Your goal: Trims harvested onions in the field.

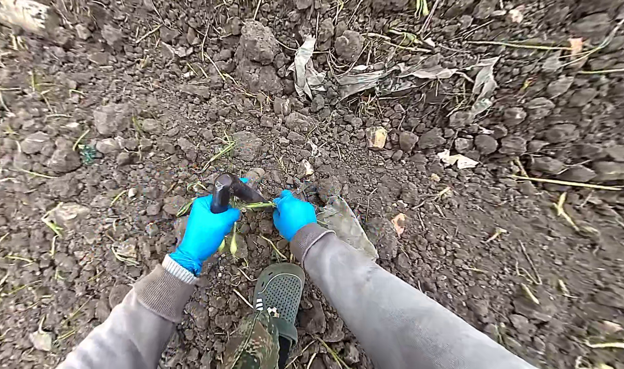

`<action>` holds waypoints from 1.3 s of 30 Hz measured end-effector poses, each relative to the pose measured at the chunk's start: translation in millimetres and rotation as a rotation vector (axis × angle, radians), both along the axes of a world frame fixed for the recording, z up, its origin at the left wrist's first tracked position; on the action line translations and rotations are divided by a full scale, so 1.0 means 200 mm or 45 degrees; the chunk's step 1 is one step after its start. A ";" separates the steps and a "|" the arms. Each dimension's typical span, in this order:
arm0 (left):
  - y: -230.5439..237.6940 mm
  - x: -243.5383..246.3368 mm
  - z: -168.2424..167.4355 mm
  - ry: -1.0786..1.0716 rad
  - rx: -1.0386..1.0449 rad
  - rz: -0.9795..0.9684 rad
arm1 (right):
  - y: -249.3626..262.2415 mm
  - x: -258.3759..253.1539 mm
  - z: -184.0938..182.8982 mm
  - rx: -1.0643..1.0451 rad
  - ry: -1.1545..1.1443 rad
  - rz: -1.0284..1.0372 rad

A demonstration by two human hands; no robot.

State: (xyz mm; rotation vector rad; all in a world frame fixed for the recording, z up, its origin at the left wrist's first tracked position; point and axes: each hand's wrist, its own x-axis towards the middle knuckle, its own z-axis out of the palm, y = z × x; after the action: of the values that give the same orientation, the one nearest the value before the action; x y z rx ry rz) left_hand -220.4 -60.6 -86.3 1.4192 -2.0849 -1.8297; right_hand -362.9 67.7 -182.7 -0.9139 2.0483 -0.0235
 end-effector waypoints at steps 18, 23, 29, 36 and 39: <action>-0.09 -0.52 -0.24 -0.186 -0.043 -0.287 | -0.05 -0.53 -0.02 -0.381 0.290 -0.108; -0.14 -0.57 0.03 -0.116 -0.112 -0.322 | -0.19 -0.43 -0.16 -0.114 0.041 -0.015; -0.12 -0.45 -0.22 -0.114 -0.081 -0.297 | -0.07 -0.56 -0.15 -0.407 0.269 0.087; -0.11 -0.34 0.17 0.151 -0.081 -0.251 | 0.88 -0.55 0.17 -0.477 0.460 -0.285; 0.01 -0.26 0.39 0.247 0.099 -0.315 | 1.26 -0.20 0.16 -0.430 0.473 -0.320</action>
State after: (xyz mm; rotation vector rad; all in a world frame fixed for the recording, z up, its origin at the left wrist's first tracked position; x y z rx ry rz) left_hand -273.3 -58.0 -9.2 0.9841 -2.1930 -2.0617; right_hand -403.4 318.7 -151.1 -0.9054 2.5494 -0.3706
